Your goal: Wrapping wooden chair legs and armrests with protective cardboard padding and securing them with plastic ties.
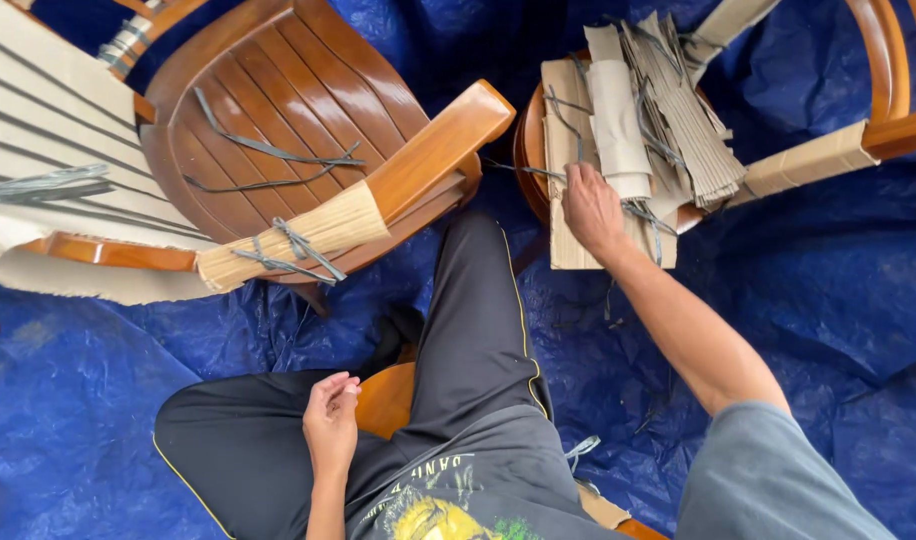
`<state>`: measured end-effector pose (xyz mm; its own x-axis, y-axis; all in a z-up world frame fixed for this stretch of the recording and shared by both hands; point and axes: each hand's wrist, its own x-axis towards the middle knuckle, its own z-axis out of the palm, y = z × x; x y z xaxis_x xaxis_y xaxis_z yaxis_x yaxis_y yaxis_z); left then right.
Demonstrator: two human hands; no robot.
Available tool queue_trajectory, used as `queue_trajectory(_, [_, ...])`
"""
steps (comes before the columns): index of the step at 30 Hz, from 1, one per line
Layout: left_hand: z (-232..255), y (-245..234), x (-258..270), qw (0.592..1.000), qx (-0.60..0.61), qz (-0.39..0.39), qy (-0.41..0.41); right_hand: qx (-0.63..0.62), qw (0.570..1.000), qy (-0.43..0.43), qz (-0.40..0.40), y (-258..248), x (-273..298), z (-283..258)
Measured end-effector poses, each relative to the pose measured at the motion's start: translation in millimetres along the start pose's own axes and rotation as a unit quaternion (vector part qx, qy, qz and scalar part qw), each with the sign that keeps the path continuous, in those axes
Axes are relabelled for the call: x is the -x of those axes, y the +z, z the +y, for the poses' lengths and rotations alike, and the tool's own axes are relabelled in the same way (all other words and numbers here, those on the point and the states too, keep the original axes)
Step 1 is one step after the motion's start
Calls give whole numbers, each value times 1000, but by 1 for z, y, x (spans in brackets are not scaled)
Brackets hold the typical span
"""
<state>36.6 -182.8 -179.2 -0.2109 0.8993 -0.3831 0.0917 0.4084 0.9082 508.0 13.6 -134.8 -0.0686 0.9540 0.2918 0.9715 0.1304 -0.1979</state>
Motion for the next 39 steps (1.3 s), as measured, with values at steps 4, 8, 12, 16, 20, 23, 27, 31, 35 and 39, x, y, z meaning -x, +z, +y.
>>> queue_trajectory(4, [7,4,-1,999,-54,-5,-8,129,984,72,-98,39,-4,51])
queue_trajectory(8, [8,3,1,999,-39,-13,-6,165,975,78,-124,44,2,73])
queue_trajectory(12, [4,1,1,999,-28,-15,-8,134,983,91,-90,21,-5,70])
queue_trajectory(16, [19,2,4,999,-28,-11,-15,-50,983,137,111,-12,-20,90])
queue_trajectory(20, [5,1,1,1000,-16,-23,7,-93,979,162,79,-58,-18,114])
queue_trajectory(23, [13,4,0,999,-35,-21,1,-132,971,175,92,-80,-12,117])
queue_trajectory(27, [4,0,0,999,-24,-22,1,-191,931,188,248,-78,10,133])
queue_trajectory(31, [6,2,0,999,-32,-17,-16,-224,939,151,212,-80,34,106])
queue_trajectory(35, [12,3,1,998,-58,-23,-19,-149,959,123,206,-75,35,127])
queue_trajectory(39, [4,4,-3,998,-56,-34,-11,-111,921,138,348,-85,-2,187])
